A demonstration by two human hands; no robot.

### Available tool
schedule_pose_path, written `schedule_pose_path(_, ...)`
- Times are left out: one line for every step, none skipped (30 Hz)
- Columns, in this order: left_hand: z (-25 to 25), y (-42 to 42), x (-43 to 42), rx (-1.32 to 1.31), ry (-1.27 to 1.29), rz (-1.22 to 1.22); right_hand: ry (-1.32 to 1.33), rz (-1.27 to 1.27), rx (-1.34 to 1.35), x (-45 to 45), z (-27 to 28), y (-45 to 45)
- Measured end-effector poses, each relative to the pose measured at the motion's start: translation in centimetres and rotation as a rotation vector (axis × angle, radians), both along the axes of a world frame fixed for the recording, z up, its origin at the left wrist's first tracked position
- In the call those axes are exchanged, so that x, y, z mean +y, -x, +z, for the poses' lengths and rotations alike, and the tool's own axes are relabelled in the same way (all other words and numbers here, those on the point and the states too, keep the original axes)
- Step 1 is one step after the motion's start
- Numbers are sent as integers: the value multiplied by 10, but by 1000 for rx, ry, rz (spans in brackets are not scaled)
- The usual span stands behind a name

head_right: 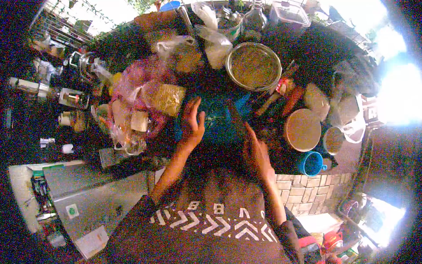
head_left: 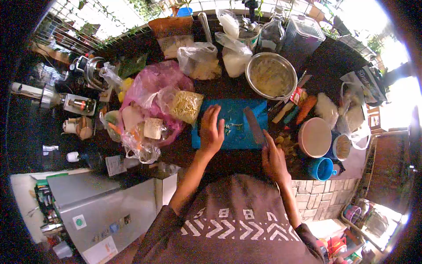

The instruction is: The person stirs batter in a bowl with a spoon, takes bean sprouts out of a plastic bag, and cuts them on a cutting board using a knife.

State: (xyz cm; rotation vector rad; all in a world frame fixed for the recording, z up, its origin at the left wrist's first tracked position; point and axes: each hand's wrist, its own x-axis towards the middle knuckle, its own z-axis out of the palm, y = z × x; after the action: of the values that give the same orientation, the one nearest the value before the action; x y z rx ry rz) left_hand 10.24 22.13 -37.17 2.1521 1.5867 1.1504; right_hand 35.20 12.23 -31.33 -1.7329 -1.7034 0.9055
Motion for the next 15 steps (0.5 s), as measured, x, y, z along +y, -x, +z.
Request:
schedule_pose_path(-7,2,-9,138,43,-12,36,36,-49,6,-11,-1)
schedule_pose_path(-8,1,-17,136,55,-8,72,71,-99,12,-18,-1)
schedule_pose_path(-9,-3,-24,231,91,-24,80,77,-101,20,-21,0)
schedule_pose_path(-9,-4,-30,327,124,-38,-67,110,-131,30,-23,2)
schedule_pose_path(-8,-4,-36,340,138,-73,-218,144,-159,38,-24,4)
schedule_pose_path(-7,-3,-42,338,139,-65,-219,152,-160,44,-23,7)
schedule_pose_path(-5,-2,-46,239,127,-65,-277,182,-217,49,-22,10)
schedule_pose_path(-7,0,-50,141,114,-67,-333,210,-275,52,-21,12)
schedule_pose_path(-9,1,-52,69,159,-48,-336,214,-275,52,-20,13)
schedule_pose_path(-10,4,-54,68,159,-43,-250,264,-349,50,-18,13)
schedule_pose_path(-10,7,-57,76,158,-13,-162,315,-423,47,-16,12)
schedule_pose_path(-10,9,-60,84,159,16,-161,319,-425,42,-14,12)
schedule_pose_path(-10,10,-61,81,161,19,-182,343,-380,36,-11,10)
schedule_pose_path(-11,10,-63,108,157,3,-201,367,-334,31,-8,9)
schedule_pose_path(-12,10,-65,135,154,-14,-197,370,-334,27,-3,6)
